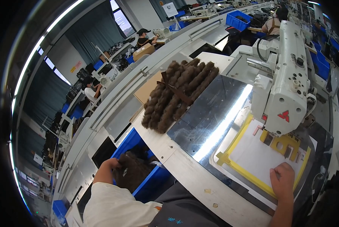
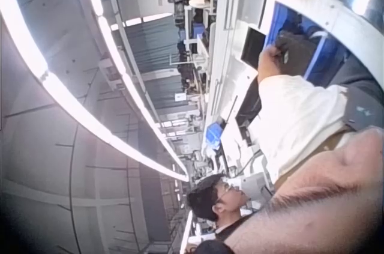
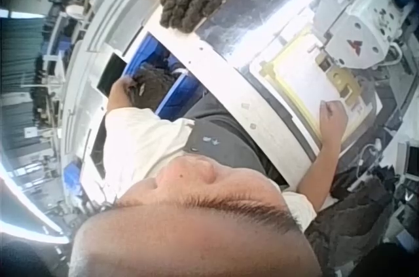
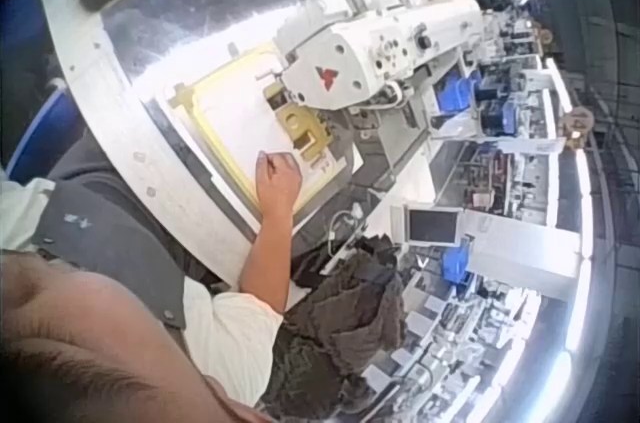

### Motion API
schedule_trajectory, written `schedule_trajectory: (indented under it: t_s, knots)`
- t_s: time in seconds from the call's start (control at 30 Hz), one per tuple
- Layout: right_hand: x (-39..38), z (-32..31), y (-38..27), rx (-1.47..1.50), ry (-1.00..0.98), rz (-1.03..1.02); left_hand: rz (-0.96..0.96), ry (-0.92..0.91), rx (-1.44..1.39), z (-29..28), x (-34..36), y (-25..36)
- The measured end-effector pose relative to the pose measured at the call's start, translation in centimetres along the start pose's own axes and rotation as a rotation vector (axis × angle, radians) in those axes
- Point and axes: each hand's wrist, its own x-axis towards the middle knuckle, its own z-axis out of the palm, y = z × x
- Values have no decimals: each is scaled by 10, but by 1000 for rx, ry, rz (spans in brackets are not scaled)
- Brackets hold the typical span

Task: The person is sewing pieces of fur onto a garment panel using an industrial sewing machine.

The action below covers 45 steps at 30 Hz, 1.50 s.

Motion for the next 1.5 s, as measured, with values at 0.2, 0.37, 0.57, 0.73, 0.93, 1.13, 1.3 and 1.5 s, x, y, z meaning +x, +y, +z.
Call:
schedule_trajectory:
  t_s: [0.2,0.37,0.57,0.73,0.93,1.13,1.3,1.5]
  knots:
    - [0,-1,-5,13,-15,4,-2,-303,-153,2,7,-8]
    - [1,0,-9,0,-17,-6,16,-422,-252,-15,-11,12]
    - [5,1,-9,-28,-36,-50,424,215,-32,-141,-165,136]
    - [5,0,-32,47,-79,-46,814,435,126,-191,-292,248]
    - [0,-27,-93,159,-82,-170,1425,546,251,-174,-403,364]
    - [9,-46,-158,305,1,-293,1978,267,156,-136,-429,451]
    - [-18,-83,-187,668,46,-60,2219,120,88,-104,-443,502]
    - [-51,-119,-182,54,301,-372,2171,-56,-484,-84,-412,533]
